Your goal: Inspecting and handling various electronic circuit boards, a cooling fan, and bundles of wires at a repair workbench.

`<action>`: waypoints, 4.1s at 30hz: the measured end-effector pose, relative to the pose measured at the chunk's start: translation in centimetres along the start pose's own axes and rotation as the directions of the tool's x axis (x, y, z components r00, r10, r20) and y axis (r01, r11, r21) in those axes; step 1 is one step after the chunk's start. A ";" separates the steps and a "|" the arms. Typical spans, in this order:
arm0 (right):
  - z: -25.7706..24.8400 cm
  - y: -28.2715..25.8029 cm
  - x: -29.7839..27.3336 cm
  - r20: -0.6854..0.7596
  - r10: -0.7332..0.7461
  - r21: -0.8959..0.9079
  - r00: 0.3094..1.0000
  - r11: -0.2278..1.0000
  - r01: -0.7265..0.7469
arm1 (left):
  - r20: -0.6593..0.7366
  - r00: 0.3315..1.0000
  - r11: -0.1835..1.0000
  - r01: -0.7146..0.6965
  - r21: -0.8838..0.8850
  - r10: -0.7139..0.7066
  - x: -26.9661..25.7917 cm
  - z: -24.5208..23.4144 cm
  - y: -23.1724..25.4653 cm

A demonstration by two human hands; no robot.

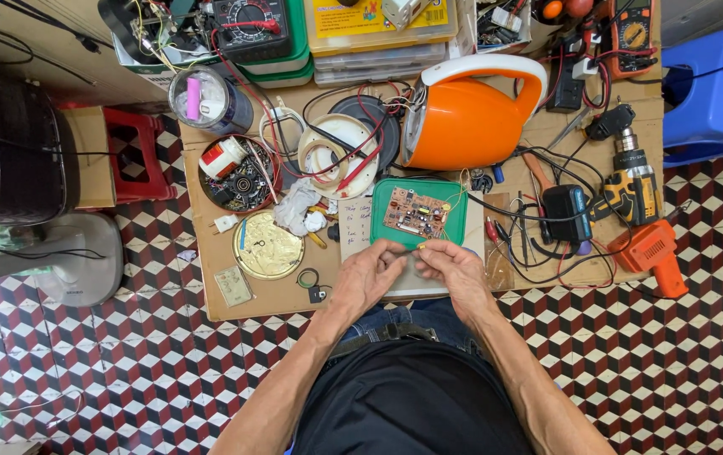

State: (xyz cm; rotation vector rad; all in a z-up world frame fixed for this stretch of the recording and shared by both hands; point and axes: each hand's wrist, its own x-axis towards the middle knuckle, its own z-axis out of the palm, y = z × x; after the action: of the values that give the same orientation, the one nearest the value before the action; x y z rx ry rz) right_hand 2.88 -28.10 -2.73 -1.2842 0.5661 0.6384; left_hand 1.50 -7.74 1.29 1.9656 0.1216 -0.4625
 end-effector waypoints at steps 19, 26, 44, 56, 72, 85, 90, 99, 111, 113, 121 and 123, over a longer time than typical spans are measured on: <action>-0.6 0.1 -0.7 0.076 -0.048 0.066 0.996 0.997 0.043 | -0.014 0.990 0.962 0.130 -0.242 -0.137 0.9 2.2 -1.2; -0.9 1.0 -0.1 0.010 -0.034 0.078 0.999 0.996 0.033 | -0.040 0.998 0.994 0.047 -0.100 -0.051 0.8 1.9 -0.8; -1.2 1.5 0.0 0.066 0.056 0.155 0.996 0.986 -0.066 | -0.069 0.997 0.999 -0.032 -0.032 0.030 0.4 2.1 0.1; -1.5 1.6 0.7 -0.001 0.023 0.062 1.000 0.998 -0.023 | -0.100 0.995 0.995 0.001 -0.096 -0.010 0.6 2.8 -0.2; -2.7 -1.9 6.2 -0.303 -0.049 -0.130 0.952 0.991 0.010 | -0.137 0.991 0.998 0.008 0.061 0.001 3.6 3.4 -5.1; -2.4 -1.8 4.7 -0.123 0.050 -0.053 0.991 0.997 -0.057 | -0.112 0.993 0.999 -0.049 0.001 0.048 3.6 2.5 -5.4; -1.5 -4.0 1.2 -0.070 -0.041 0.072 0.997 0.996 0.046 | -0.119 0.989 0.838 0.008 -0.545 -0.087 2.1 1.4 -3.7; -0.5 -7.8 -3.0 0.096 -0.265 0.565 0.959 0.808 0.166 | -0.102 0.973 0.661 0.064 -0.748 -0.209 -2.4 -1.0 1.3; 3.5 -13.8 -8.3 0.089 -0.430 0.558 0.899 0.769 0.313 | -0.323 0.946 0.747 -0.205 -0.633 -0.015 -4.2 -5.1 12.2; 3.4 -13.9 -8.7 0.083 -0.430 0.563 0.899 0.765 0.314 | -0.341 0.940 0.751 -0.239 -0.616 0.019 -3.8 -4.8 12.9; 2.5 -13.1 -8.6 0.095 -0.386 0.651 0.918 0.721 0.236 | -0.336 0.939 0.755 -0.271 -0.597 0.072 -3.0 -4.3 14.3; 2.7 -13.2 -8.5 0.066 -0.304 0.710 0.950 0.684 0.169 | -0.295 0.955 0.713 -0.216 -0.667 0.014 -2.8 -4.0 14.2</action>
State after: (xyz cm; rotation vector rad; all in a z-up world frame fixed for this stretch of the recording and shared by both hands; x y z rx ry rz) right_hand 6.31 -28.59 12.80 -0.5478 0.4147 0.2584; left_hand 4.10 -9.90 15.89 1.2566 0.2989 -0.0289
